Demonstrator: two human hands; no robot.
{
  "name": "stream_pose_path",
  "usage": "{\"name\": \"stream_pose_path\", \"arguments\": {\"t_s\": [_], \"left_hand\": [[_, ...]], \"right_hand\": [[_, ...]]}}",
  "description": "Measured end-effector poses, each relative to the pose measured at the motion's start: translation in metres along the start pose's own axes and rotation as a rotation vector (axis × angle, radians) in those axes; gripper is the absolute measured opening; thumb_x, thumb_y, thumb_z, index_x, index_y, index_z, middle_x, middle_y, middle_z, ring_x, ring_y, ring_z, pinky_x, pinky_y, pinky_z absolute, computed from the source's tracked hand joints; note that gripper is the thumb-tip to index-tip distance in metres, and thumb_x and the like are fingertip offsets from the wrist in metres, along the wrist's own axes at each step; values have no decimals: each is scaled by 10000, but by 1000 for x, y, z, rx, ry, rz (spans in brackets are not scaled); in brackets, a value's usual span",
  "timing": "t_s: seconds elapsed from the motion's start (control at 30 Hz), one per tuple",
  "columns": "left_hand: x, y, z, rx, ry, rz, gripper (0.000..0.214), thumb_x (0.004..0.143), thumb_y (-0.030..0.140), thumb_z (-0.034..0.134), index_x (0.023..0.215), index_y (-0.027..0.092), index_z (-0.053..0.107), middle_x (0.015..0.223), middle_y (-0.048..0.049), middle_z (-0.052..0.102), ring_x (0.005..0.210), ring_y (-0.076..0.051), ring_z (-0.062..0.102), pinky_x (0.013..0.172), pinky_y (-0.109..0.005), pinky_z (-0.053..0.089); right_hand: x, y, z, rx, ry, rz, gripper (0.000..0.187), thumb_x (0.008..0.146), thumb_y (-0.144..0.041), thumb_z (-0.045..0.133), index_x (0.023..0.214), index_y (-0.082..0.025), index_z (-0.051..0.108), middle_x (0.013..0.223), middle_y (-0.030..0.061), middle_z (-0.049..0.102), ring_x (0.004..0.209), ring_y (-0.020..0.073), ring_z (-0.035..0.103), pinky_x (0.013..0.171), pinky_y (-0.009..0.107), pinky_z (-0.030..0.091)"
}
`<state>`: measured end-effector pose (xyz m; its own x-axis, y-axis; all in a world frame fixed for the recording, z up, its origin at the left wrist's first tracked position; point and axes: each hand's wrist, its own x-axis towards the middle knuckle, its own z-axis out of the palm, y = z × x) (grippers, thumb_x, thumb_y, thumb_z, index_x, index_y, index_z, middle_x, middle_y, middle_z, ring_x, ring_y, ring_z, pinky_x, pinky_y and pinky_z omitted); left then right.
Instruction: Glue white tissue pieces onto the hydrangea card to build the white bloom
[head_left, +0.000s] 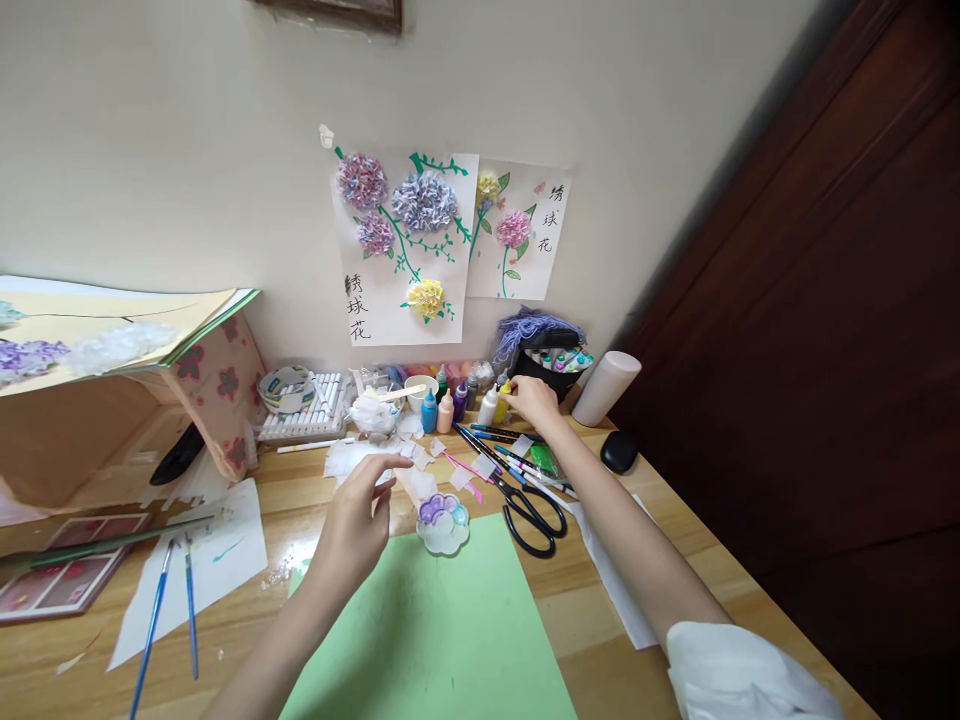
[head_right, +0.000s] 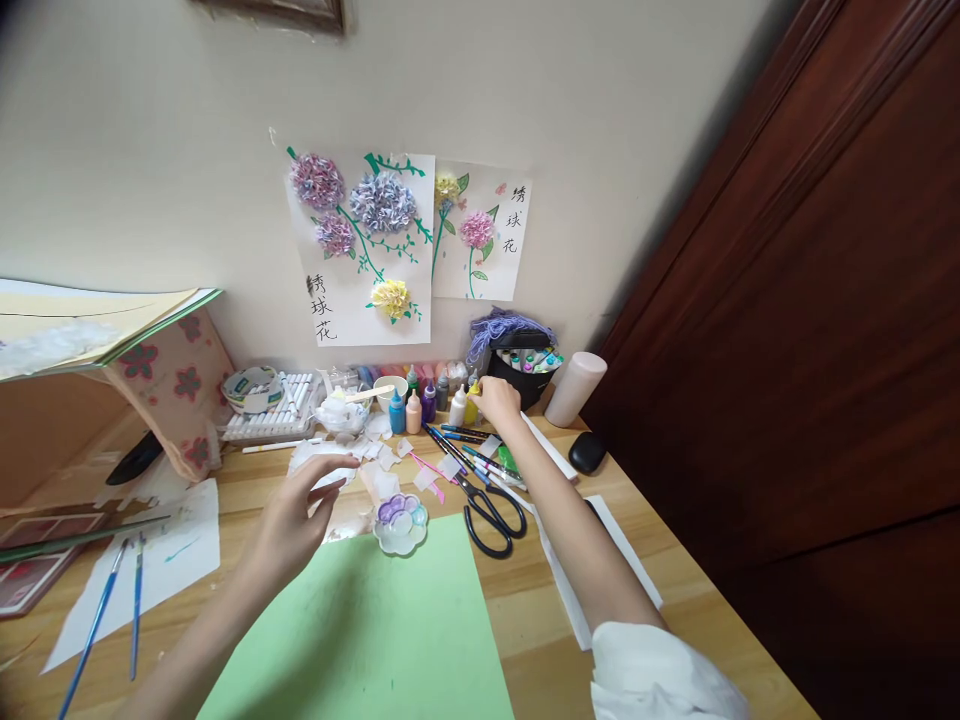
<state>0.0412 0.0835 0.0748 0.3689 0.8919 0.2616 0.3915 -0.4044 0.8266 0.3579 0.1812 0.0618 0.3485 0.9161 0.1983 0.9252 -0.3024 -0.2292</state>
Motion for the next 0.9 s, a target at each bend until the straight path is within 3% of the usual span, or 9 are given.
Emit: {"name": "stream_pose_path", "arguments": {"t_s": [0.13,0.27,0.37,0.5,0.67,0.9], "left_hand": [[1,1,0,13,-10,-12,318,812,129,348,1030,253,544,1119,-38,542,1116,-168,496,925,-375,505],[1,0,2,16,-26,-30,275,826,167,377,1033,247,540,1114,-39,545,1109,-167,501,928,-370,502],[1,-1,3,15,-33,-29,261,827,177,393,1037,241,535,1114,-38,547,1104,-165,507,940,-372,494],[0,-2,1,21,-25,-27,254,830,182,404,1038,241,537,1114,-35,550,1098,-165,513,937,-372,496],[0,0,-2,13,-4,-28,253,827,196,408,1038,238,541,1113,-41,557,1092,-176,523,925,-384,503],[1,-1,-4,3,0,-34,251,824,199,412,1031,235,549,1108,-49,563,1095,-186,521,922,-390,503]], "right_hand": [[-10,-9,-13,27,121,21,253,803,-308,556,1006,-173,623,929,104,687,939,240,588,719,299,427],[-22,-34,-21,244,261,-177,237,845,-276,496,1047,-178,575,874,71,675,910,204,570,771,286,412],[-28,-55,-13,401,132,-285,226,815,-309,549,1009,-195,577,785,23,661,741,160,587,682,250,412],[-32,-75,10,399,-31,-273,264,777,-340,605,995,-192,592,716,3,648,672,150,592,613,234,385],[-31,-84,32,367,-54,-291,151,774,-257,606,908,-187,601,775,22,660,705,151,592,630,232,370],[-25,-84,38,343,-71,-307,94,780,-271,607,807,-184,583,759,15,655,676,136,584,608,220,361]]}}
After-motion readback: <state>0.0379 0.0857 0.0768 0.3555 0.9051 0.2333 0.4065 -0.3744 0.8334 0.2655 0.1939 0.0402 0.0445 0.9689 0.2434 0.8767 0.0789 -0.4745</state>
